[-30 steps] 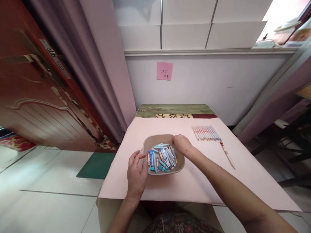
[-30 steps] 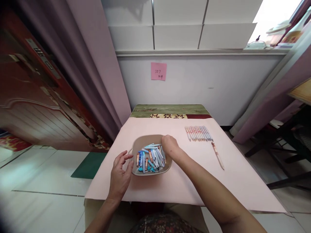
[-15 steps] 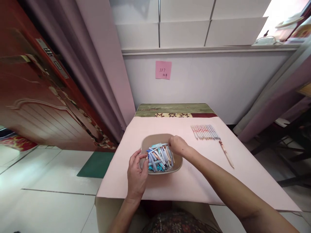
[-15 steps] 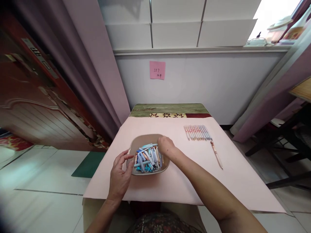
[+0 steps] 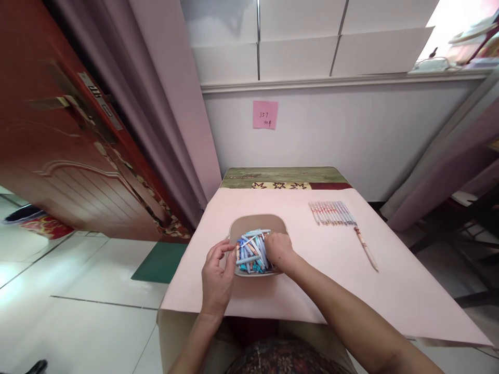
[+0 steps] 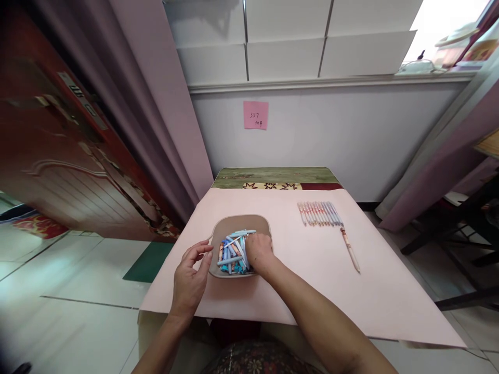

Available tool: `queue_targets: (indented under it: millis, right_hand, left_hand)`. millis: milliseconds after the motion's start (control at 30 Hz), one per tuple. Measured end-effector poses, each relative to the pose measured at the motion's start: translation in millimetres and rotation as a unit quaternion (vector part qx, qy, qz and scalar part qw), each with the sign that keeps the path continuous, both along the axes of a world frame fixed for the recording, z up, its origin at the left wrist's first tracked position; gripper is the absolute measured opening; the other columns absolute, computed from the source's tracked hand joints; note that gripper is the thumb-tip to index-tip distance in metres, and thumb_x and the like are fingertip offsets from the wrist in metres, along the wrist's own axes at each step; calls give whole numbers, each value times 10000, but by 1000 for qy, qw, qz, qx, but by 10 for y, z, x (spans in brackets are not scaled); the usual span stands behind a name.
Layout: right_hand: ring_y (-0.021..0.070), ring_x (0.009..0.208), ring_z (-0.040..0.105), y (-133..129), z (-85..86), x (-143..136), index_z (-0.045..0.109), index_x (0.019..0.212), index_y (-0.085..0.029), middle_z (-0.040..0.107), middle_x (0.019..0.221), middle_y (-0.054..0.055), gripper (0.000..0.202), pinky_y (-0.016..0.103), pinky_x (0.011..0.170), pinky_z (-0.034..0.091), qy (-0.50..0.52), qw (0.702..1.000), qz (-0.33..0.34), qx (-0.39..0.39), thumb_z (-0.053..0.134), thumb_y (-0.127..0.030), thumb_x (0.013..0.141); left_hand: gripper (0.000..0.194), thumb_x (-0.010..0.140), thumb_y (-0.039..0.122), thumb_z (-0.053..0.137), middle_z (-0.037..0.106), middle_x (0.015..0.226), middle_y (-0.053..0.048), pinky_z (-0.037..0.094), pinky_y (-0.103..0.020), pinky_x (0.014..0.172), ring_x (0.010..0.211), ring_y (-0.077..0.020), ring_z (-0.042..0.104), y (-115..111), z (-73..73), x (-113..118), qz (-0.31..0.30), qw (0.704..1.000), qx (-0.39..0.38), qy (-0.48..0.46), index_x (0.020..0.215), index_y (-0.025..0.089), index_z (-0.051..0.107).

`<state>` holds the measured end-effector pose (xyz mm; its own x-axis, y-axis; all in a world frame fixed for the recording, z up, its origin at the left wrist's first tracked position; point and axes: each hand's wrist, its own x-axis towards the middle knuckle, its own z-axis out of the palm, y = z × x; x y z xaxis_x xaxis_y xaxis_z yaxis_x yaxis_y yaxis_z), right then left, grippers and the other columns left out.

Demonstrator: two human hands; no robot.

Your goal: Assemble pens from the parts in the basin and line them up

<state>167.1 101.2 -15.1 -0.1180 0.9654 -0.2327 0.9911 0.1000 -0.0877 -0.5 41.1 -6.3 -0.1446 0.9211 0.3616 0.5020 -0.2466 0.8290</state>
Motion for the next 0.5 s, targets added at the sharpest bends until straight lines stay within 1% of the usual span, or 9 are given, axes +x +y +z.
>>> queue_targets:
  millis: [67,133,233,300,367,433,467,500]
  right_hand:
    - [265,917,681,-11,-11,-15,705,997,-132,703,987,194,251,325,746,524,10,1000,-15,6,592,-143,773]
    - [254,904,684,-22,9,9,712,974,-142,711,954,183,247,302,745,517,21,999,-30,10,634,-174,741]
    - [243,869,688,-32,116,124,715,938,-145,717,916,167,235,280,724,506,38,998,-54,21,661,-211,719]
    - [247,872,682,-44,223,223,708,932,-141,714,925,165,223,282,710,498,52,996,-68,38,633,-259,758]
    - [228,874,676,-78,324,294,695,929,-158,718,923,139,237,269,706,486,70,993,-73,57,573,-331,821]
    - [179,808,679,-143,386,309,676,917,-178,728,858,86,274,229,676,474,149,984,-64,75,511,-391,872]
    - [153,748,679,-184,397,295,668,909,-183,729,810,57,288,209,647,468,216,972,-50,76,496,-412,883]
    - [132,683,674,-227,397,271,660,903,-182,726,770,34,300,192,612,461,293,953,-30,69,491,-429,887]
  left_hand:
    - [171,814,335,554,608,1146,-96,456,-387,887,1063,-251,563,29,16,55,-13,1000,-2,-7,878,209,651]
    - [180,797,343,573,618,1136,-98,487,-369,823,997,-244,593,56,33,99,-25,999,-17,-32,869,201,656]
    - [234,778,368,600,668,996,-85,519,-342,718,820,-206,636,89,47,128,-52,988,-73,-128,911,181,646]
    - [269,760,372,629,680,870,-60,521,-313,651,732,-182,637,109,51,150,-74,971,-109,-202,936,168,634]
    - [297,729,366,672,672,791,-42,500,-270,583,681,-159,626,129,65,206,-86,953,-137,-257,936,156,634]
    - [342,695,366,710,667,768,-38,471,-238,529,650,-141,614,145,97,303,-89,930,-173,-311,947,144,643]
    - [368,682,369,723,667,769,-41,459,-228,509,644,-136,610,149,117,357,-91,913,-195,-345,960,139,648]
    - [380,672,370,733,666,769,-42,444,-216,486,632,-130,605,150,137,408,-94,894,-214,-382,958,133,653]
